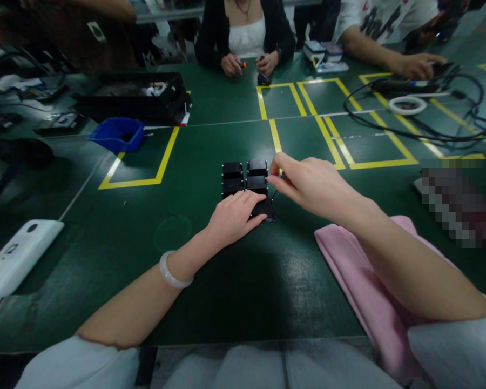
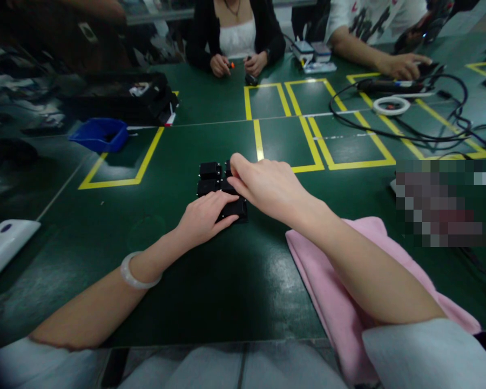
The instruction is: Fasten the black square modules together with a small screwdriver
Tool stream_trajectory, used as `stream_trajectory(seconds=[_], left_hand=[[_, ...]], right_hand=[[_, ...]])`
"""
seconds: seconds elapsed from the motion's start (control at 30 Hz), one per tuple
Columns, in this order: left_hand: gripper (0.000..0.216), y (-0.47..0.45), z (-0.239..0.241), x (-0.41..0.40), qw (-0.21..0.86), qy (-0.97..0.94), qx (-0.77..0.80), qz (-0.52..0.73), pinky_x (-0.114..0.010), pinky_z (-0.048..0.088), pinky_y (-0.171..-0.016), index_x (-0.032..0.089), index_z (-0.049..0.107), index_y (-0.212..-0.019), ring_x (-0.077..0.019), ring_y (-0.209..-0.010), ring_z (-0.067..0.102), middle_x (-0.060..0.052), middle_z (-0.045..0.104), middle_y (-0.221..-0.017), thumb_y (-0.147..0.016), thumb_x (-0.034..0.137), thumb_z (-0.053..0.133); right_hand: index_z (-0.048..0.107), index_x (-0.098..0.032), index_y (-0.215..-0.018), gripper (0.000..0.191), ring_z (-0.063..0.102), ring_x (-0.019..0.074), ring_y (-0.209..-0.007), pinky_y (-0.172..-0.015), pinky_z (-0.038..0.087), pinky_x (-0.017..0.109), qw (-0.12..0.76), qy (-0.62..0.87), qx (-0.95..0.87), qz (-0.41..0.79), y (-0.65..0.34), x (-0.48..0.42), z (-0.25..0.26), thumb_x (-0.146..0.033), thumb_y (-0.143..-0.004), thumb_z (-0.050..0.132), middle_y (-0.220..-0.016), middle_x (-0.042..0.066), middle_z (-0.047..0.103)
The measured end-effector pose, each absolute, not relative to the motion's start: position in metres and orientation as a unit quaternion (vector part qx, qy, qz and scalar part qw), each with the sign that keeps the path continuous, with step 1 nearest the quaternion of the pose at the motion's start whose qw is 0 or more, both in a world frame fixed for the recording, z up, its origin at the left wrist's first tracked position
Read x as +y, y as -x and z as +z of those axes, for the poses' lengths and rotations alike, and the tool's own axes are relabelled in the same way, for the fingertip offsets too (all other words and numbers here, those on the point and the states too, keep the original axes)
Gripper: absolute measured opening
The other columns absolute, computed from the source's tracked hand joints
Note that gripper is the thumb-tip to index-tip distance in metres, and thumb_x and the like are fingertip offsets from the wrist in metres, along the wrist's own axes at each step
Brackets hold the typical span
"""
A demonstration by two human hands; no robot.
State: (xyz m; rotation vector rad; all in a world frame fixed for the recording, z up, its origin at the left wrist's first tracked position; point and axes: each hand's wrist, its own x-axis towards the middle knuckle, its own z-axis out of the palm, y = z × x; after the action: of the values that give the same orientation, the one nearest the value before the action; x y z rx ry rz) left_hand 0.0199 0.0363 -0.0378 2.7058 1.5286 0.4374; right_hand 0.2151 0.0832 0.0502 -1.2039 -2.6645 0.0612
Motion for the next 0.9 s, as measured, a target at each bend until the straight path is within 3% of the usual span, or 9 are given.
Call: stream_trajectory(seconds=[0.23, 0.9], left_hand=[[0.036, -0.0191, -0.0383, 0.0363, -0.003, -0.863, 0.485, 0.141, -0.034, 0.045, -0.081, 0.017, 0.051, -0.122, -0.0227, -0.102, 0.06, -0.007, 0.063, -0.112, -0.093, 0.038, 0.055], [0.035, -0.0197, -0.0376, 0.036, 0.006, -0.862, 0.487, 0.14, -0.033, 0.045, -0.083, 0.017, 0.051, -0.121, -0.0224, -0.101, 0.06, -0.007, 0.063, -0.113, -0.094, 0.038, 0.053]], right_hand=[[0.051, -0.02, -0.111, 0.026, 0.054, 0.0149, -0.061, -0.055, 0.024, 0.026, 0.11, 0.411, -0.905, 0.027, -0.2146, 0.0834, 0.0501, -0.032, -0.095, 0.034, -0.075, 0.002, 0.065], [0.053, -0.02, -0.108, 0.027, 0.056, 0.0165, -0.061, -0.055, 0.023, 0.026, 0.1, 0.414, -0.905, 0.012, -0.2143, 0.0832, 0.0505, -0.036, -0.096, 0.034, -0.074, 0.002, 0.065]])
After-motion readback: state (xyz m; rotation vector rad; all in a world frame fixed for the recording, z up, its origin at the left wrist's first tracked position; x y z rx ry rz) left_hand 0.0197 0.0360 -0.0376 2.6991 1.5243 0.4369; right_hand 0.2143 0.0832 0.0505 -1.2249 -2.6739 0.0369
